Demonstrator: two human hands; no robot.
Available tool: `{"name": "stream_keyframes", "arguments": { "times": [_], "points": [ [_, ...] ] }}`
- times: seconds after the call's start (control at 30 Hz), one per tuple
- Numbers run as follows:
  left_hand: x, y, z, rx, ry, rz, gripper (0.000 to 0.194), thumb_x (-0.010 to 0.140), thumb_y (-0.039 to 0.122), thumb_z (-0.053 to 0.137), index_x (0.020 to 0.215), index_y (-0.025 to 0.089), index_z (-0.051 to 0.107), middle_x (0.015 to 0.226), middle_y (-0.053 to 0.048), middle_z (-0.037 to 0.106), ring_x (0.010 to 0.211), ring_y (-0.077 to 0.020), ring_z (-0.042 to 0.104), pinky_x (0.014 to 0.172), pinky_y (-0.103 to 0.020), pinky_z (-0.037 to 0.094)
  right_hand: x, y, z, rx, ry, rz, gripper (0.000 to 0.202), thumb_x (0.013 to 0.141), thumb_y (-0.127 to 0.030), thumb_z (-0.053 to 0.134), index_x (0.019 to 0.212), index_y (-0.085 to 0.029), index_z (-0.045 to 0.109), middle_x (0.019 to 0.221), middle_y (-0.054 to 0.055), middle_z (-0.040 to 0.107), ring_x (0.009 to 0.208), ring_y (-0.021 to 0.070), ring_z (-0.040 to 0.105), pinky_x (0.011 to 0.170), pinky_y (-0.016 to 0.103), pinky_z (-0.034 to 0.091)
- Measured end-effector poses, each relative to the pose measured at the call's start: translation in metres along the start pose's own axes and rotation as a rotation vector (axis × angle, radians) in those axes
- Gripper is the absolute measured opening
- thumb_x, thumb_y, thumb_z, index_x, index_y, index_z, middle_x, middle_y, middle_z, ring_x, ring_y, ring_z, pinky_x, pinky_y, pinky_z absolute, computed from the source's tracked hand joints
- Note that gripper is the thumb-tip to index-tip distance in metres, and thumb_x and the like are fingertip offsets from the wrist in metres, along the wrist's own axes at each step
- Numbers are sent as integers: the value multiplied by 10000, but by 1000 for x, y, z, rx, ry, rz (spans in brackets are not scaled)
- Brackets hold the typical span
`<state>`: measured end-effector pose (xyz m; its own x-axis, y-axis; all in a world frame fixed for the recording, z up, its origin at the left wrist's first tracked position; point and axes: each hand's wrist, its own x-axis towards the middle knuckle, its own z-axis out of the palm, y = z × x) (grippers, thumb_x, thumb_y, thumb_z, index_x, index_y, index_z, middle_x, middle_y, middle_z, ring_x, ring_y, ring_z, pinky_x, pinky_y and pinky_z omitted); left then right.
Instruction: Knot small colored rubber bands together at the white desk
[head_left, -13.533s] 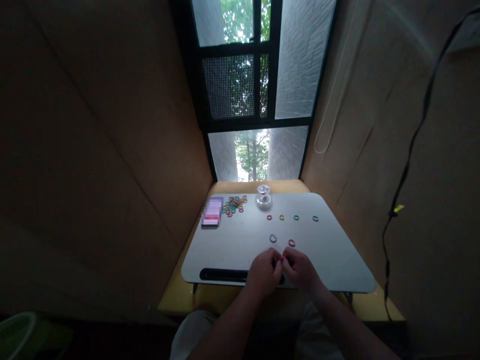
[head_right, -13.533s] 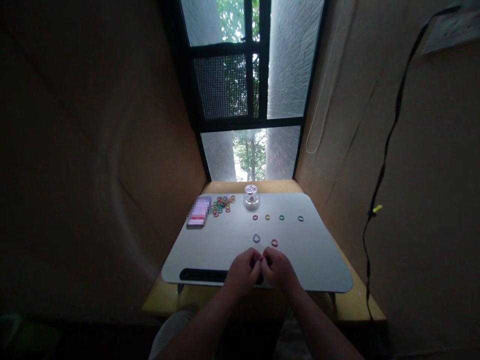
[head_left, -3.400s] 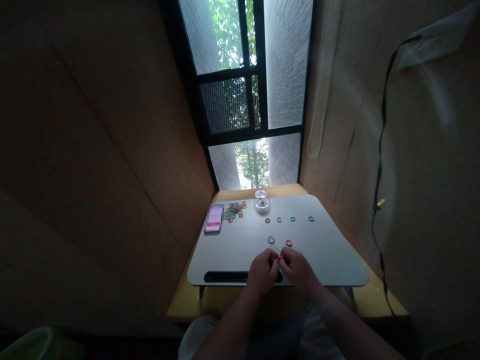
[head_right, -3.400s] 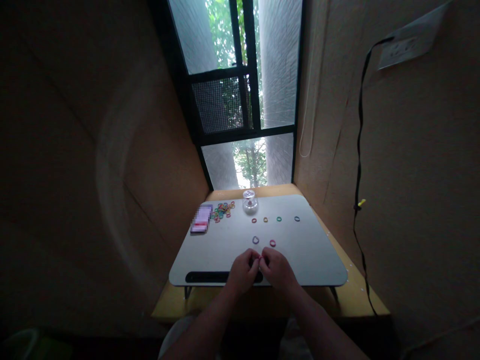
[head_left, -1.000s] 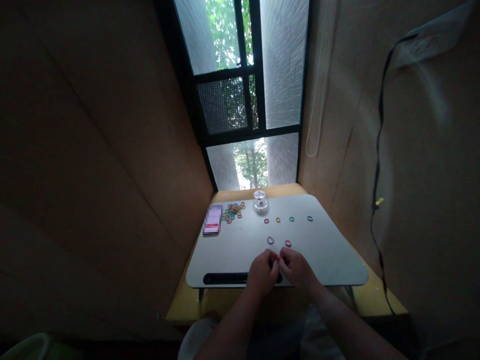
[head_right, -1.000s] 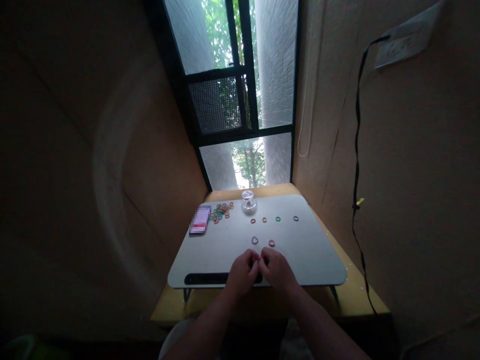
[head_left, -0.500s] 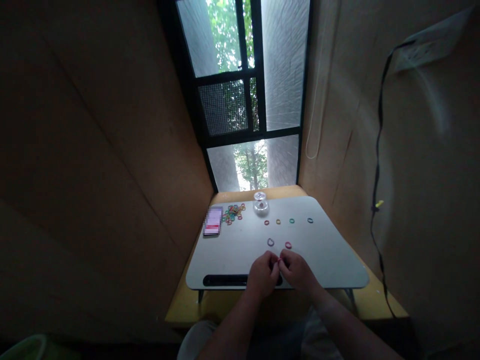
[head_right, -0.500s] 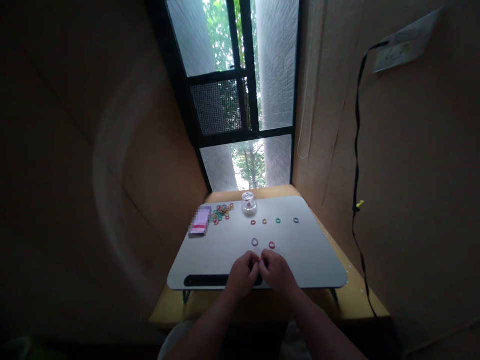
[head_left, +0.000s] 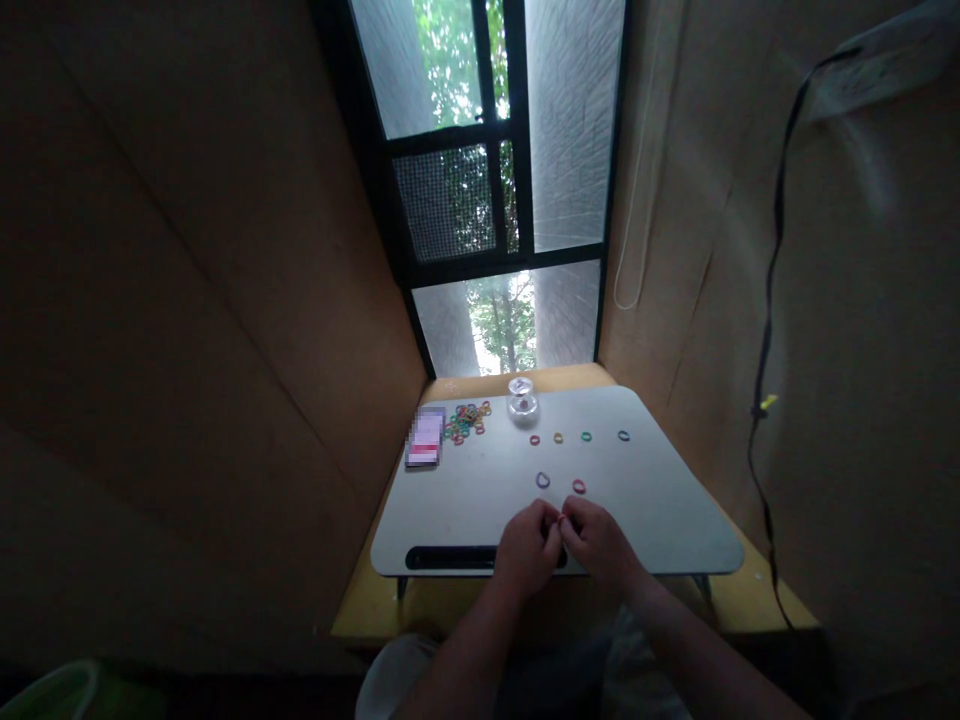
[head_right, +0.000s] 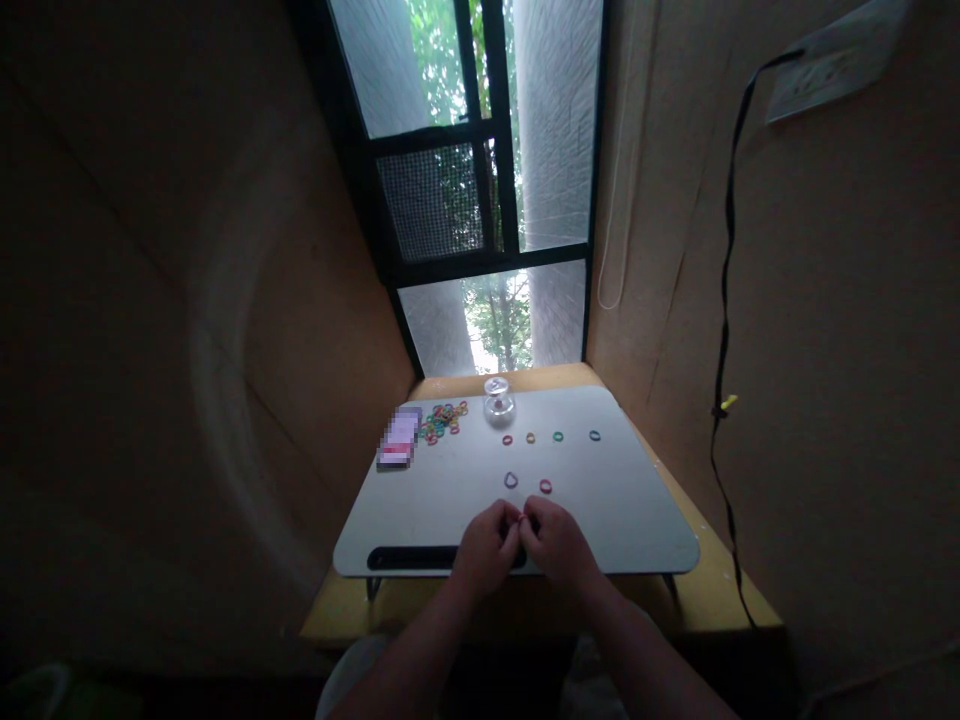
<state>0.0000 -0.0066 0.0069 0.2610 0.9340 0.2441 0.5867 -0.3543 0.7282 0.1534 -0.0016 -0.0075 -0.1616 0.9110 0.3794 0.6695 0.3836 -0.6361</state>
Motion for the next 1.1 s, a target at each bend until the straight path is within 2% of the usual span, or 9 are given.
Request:
{"name": "stream_keyframes", "arguments": {
  "times": [0.3, 1.1],
  "points": [
    [2, -2, 0, -26, -21, 2, 107, 895, 252, 496, 919, 218, 594, 819, 2, 648, 747, -151, 583, 702, -264, 423, 4, 2, -1, 22, -13, 16, 171, 824, -201, 468, 658, -209, 427, 617, -28, 495, 590, 130, 461, 567, 244, 298],
    [4, -3, -1, -36, 1, 4, 62, 882, 240, 507, 884, 220, 565, 782, 8, 622, 714, -145, 560, 655, -253, 396, 8, 9, 4, 8, -18, -8, 164, 819, -212, 470, 661, -213, 426, 606, -31, 483, 573, 127, 452, 562, 249, 309]
  ]
}}
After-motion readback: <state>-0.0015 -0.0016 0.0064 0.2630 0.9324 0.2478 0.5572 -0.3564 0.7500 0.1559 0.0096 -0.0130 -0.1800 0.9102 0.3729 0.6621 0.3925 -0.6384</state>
